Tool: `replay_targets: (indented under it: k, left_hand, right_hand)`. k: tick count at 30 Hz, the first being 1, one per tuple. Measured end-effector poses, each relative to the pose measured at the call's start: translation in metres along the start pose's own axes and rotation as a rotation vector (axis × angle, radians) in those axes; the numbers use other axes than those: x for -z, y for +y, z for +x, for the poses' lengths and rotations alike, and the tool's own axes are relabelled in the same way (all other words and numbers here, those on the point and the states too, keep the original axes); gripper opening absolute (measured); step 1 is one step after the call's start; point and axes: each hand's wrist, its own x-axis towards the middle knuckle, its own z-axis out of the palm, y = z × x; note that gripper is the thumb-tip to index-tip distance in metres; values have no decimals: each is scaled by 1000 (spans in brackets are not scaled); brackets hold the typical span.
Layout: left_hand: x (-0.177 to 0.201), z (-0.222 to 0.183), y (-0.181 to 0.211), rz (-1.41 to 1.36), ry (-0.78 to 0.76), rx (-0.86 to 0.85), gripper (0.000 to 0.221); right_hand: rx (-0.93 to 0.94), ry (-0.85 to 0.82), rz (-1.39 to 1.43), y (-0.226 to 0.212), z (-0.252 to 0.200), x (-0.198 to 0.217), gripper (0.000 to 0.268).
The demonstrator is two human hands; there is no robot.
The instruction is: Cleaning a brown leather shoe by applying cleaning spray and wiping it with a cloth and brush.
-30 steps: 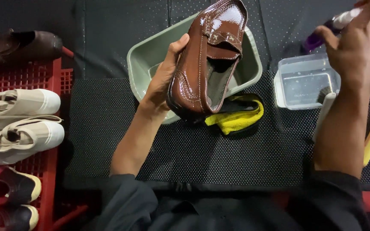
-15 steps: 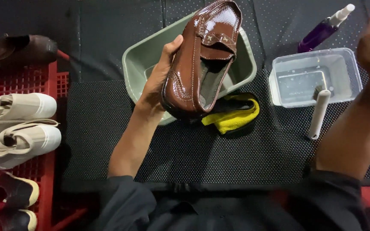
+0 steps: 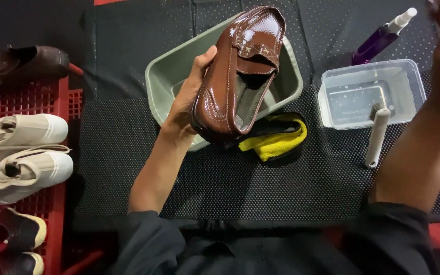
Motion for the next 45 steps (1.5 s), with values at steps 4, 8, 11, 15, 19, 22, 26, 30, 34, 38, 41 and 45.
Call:
replay_targets:
  k: [4,8,11,15,19,22,26,30,34,38,41,45]
  left_hand:
    - [1,-1,-1,21,-95,-8,42]
    - [3,1,-2,3,-59,-22,46]
    - [1,-1,-1,33,-54,-32,48]
    - [-2,-3,0,39,-14,-16,53]
    - [2,-1,-3,-6,-126,-2,47]
    - [-6,-3,-2,45,2,-27,44]
    - [-9,-9,2,91,-17,-54,49]
    - [-3,-11,5,16,-136,-48,44]
    - [1,-16,10,-14,-210,-54,40]
    - [3,-19,14,11,-224,-115,48]
    - [1,-21,19,22,-236,-161,44]
    - [13,-13,28,-57,-314,-224,48]
  right_hand:
    - [-205,171,-211,80,-20,8,27]
    - [-102,81,-248,87,-22,4,16]
    - [-49,37,-220,88,-21,3,23]
    - [-29,40,-224,74,-17,0,16]
    - [-74,14,-234,95,-23,2,11]
    - [-237,17,-442,86,-21,4,8]
    - [-268,5,-487,94,-21,2,10]
    - [-172,-31,-447,122,-29,8,6]
    - [-100,40,-440,163,-31,4,8]
    - [-135,24,-411,181,-36,8,14]
    - [-125,-26,-442,150,-28,10,10]
    - [-173,-67,-352,115,-12,6,11]
